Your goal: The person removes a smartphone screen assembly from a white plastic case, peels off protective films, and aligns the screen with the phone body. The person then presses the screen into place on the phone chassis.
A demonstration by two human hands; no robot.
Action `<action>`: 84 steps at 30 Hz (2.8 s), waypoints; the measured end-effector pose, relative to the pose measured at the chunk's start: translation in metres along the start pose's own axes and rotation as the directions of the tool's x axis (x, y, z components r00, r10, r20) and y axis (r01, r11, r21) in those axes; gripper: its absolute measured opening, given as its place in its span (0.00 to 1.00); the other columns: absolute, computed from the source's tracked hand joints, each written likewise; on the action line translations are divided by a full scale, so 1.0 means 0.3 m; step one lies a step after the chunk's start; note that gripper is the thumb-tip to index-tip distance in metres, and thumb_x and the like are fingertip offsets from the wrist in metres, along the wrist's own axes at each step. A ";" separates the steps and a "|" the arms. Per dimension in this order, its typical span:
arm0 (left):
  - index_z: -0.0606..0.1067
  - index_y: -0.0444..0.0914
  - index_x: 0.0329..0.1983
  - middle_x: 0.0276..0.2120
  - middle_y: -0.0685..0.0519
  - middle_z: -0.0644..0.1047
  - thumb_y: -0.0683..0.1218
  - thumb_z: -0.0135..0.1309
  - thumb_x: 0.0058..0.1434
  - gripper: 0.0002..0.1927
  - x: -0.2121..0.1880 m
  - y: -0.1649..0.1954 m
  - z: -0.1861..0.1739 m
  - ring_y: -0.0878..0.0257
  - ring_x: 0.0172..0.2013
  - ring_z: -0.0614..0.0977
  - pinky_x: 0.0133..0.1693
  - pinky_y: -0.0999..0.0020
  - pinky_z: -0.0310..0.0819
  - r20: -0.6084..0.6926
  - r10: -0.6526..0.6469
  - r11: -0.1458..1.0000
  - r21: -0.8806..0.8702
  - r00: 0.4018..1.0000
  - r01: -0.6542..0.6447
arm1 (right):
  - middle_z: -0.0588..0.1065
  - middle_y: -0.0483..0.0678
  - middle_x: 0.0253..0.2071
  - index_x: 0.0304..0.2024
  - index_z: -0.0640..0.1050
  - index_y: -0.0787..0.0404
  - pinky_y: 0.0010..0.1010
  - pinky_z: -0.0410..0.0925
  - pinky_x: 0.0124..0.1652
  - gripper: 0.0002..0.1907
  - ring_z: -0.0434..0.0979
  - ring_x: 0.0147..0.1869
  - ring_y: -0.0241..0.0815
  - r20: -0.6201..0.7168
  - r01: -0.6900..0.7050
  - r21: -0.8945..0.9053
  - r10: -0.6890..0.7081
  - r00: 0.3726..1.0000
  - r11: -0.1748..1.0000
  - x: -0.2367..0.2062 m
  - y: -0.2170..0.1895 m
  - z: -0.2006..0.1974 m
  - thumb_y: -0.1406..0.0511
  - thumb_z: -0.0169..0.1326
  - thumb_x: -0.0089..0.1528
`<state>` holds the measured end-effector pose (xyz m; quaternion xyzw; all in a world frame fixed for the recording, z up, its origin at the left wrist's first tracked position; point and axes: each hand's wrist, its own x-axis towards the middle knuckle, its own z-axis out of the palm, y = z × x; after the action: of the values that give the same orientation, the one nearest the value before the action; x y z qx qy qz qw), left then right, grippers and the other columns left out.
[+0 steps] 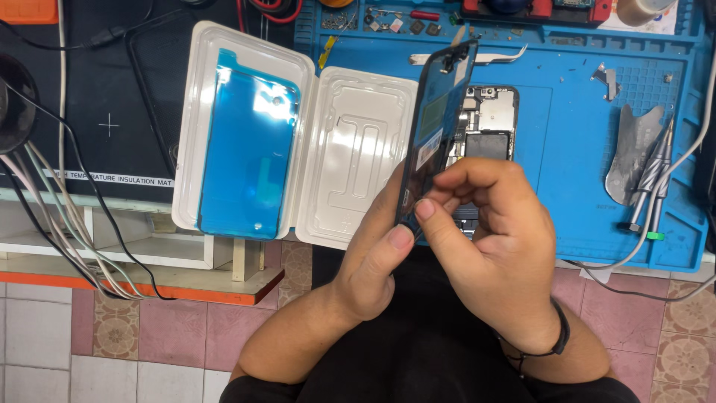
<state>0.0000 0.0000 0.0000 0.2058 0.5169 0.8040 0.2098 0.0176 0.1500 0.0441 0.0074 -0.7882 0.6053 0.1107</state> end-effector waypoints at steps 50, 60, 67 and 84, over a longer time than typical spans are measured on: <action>0.56 0.29 0.77 0.65 0.43 0.69 0.54 0.35 0.74 0.34 0.205 0.176 -0.534 0.56 0.65 0.71 0.69 0.61 0.63 -0.194 -0.026 0.973 -0.230 0.981 -0.020 | 0.74 0.47 0.38 0.46 0.78 0.67 0.21 0.68 0.36 0.11 0.74 0.39 0.35 0.068 0.186 -0.203 -0.176 0.982 0.961 0.477 -0.055 0.451 0.76 0.60 0.61; 0.56 0.27 0.76 0.66 0.43 0.68 0.55 0.36 0.73 0.35 0.182 0.181 -0.551 0.56 0.66 0.70 0.70 0.62 0.62 -0.192 -0.021 0.987 -0.163 0.981 -0.011 | 0.75 0.49 0.41 0.43 0.79 0.65 0.21 0.71 0.34 0.10 0.79 0.37 0.34 0.026 0.173 -0.220 -0.171 0.985 0.960 0.475 -0.077 0.475 0.75 0.64 0.60; 0.54 0.28 0.77 0.65 0.42 0.69 0.55 0.38 0.73 0.36 0.185 0.163 -0.553 0.55 0.65 0.72 0.69 0.60 0.64 -0.157 -0.024 0.978 -0.206 0.987 -0.009 | 0.78 0.49 0.44 0.53 0.76 0.66 0.23 0.75 0.42 0.18 0.81 0.43 0.36 -0.012 0.163 -0.276 -0.173 0.985 0.947 0.465 -0.067 0.472 0.74 0.64 0.62; 0.55 0.26 0.76 0.67 0.42 0.67 0.52 0.40 0.70 0.36 0.217 0.172 -0.565 0.55 0.68 0.68 0.72 0.62 0.59 -0.210 -0.023 0.989 -0.151 0.977 -0.009 | 0.75 0.49 0.43 0.50 0.74 0.67 0.22 0.73 0.39 0.12 0.78 0.41 0.35 0.062 0.124 -0.239 -0.112 0.992 0.963 0.481 -0.054 0.486 0.75 0.57 0.64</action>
<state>-0.1530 -0.1098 -0.0099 0.1008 0.4746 0.8574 0.1714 -0.1449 0.0240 0.0505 0.0553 -0.8569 0.4962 0.1279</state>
